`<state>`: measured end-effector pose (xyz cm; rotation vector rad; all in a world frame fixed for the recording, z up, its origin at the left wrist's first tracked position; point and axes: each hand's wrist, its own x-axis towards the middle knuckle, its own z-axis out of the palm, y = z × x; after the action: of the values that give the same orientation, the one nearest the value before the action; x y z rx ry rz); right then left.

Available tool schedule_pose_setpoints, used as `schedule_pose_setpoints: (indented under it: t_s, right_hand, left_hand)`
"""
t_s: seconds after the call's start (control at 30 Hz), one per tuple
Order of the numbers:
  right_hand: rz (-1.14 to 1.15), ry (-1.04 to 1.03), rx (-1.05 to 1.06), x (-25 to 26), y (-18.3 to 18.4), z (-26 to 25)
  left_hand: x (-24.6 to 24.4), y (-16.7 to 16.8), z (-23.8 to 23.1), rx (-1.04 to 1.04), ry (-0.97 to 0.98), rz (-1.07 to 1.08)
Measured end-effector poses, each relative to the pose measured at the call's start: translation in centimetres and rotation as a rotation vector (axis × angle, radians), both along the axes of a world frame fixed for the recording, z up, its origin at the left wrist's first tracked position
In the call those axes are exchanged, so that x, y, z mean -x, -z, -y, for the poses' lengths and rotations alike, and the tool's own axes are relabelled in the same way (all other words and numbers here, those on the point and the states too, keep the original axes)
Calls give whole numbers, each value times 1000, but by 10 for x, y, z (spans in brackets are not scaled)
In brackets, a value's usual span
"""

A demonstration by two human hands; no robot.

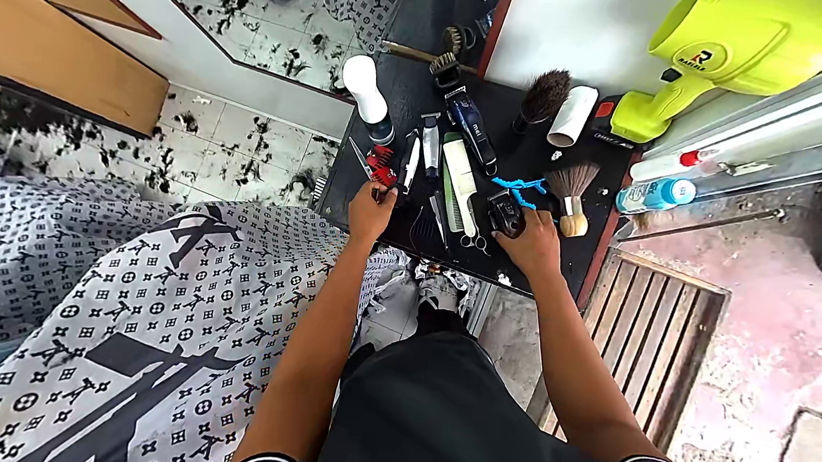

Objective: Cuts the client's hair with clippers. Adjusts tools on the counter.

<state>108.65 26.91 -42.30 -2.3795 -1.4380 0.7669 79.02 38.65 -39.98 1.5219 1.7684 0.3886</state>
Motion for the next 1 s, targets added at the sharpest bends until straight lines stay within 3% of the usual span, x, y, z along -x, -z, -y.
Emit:
schedule_pose_setpoints:
  t_s: [0.1, 0.33, 0.47, 0.67, 0.83, 1.0]
  right_hand:
    - [-1, 6, -3, 0, 0, -2]
    - [-12, 39, -8, 4, 3, -2]
    - [-34, 45, -10, 5, 0, -3]
    - [-69, 42, -40, 6, -1, -2]
    - [-123, 52, -109, 14, -23, -6]
    - [-180, 24, -173, 34, -54, -11]
  left_hand:
    - [0, 3, 2, -35, -56, 44]
    - [-19, -1, -14, 22, 65, -1]
    - [-6, -2, -28, -89, -70, -37]
    - [9, 14, -31, 99, -183, -132]
    - [8, 10, -33, 128, -200, -139]
    - [21, -5, -15, 98, -303, -11]
